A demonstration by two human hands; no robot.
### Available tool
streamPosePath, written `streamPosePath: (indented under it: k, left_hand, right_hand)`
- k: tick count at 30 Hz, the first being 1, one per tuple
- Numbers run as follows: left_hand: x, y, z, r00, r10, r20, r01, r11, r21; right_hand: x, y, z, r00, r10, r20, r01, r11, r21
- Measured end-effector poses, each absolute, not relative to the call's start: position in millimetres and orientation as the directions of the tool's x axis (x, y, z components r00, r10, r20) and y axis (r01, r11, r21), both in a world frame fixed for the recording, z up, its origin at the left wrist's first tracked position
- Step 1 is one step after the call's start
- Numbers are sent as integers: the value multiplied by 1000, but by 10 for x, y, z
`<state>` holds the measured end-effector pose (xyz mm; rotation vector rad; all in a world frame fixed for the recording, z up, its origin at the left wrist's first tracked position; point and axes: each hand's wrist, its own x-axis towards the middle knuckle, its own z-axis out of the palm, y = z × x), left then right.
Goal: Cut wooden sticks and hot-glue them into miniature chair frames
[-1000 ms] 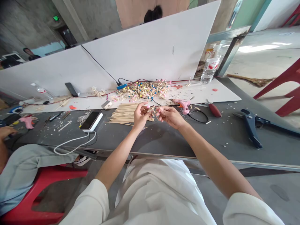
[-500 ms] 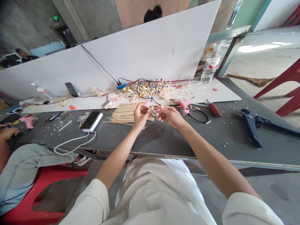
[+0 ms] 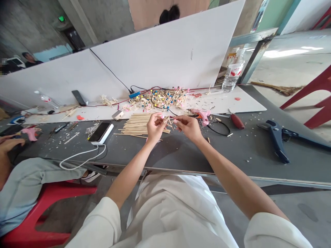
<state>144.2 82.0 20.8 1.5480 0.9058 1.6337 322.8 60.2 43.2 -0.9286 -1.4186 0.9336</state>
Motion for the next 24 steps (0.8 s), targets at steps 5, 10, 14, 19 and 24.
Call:
streamPosePath:
  k: [5,10,14,19,24]
  left_hand:
    - [1441,816,199,-38,857,514,-28,-515,857]
    - [1442,792,221,-32,845,534,-10,-534,845]
    - [1446,746,263,-98,797,595,82,-590,803]
    - [1455,694,296,-118,733,670,158,-652,741]
    - [1473,685,308,-74,681,729,186,-708,681]
  right_hand:
    - [3217,593,431,-48,929,368,-1,368,-930]
    - [3223,609,405,-55,932,359,-20,359,-933]
    - [3244,636,392,-65,940,336,-50,333,-942]
    - [3261,647,409,-57,954,294,-69,290,-954]
    - [3252,636,441,-87,963,254,-81,248,-965]
